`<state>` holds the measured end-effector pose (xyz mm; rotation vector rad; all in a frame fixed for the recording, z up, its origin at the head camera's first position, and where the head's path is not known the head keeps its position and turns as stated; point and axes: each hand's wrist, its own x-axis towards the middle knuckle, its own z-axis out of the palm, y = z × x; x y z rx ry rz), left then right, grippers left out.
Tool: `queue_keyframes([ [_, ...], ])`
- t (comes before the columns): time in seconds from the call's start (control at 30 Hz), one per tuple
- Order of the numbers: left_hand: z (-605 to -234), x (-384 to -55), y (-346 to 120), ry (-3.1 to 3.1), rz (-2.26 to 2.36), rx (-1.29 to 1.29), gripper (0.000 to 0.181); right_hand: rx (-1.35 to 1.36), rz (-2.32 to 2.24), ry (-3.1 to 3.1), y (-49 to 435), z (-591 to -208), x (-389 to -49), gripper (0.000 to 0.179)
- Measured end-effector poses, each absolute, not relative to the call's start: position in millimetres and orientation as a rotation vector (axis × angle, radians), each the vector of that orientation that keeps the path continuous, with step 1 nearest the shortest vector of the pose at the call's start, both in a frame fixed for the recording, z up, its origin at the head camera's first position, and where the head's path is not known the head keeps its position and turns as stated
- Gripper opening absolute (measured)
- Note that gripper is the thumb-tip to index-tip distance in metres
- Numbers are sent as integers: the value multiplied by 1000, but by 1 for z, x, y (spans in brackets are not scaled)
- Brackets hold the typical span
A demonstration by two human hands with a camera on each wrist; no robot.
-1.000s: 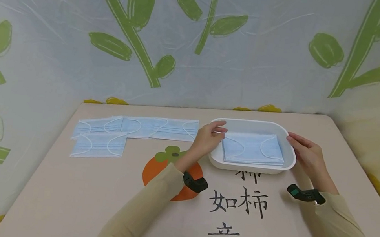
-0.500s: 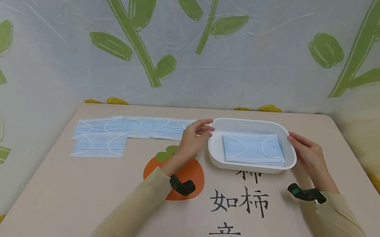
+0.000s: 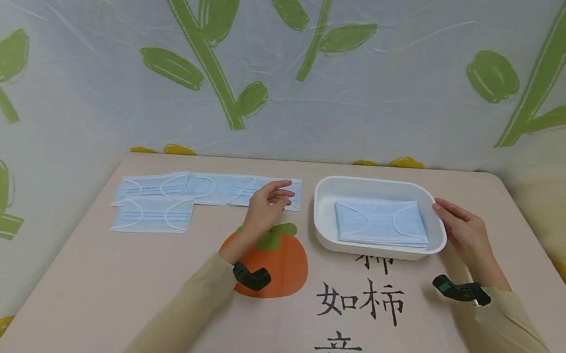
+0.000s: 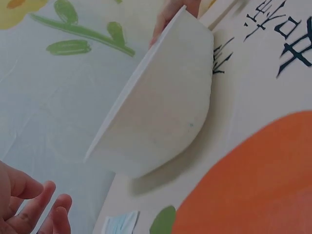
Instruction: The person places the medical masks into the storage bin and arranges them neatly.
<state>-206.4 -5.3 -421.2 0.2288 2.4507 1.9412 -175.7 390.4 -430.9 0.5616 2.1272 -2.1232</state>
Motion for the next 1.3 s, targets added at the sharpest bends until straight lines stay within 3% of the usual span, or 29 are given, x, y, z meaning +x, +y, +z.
queue_keyframes([
  [0.43, -433, -218, -46, 2468, 1895, 76, 36, 574, -2144, 2108, 394, -430, -176, 37],
  [0.73, -434, -231, -72, 2488, 1833, -17, 37, 589, -2135, 2117, 395, -432, -176, 50],
  [1.13, -431, -255, -98, 2553, 1680, -119, 42, 563, -2134, 2131, 393, -434, -177, 36],
  [1.3, -432, -264, -102, 2550, 1662, -124, 43, 554, -2121, 2137, 392, -436, -178, 58],
])
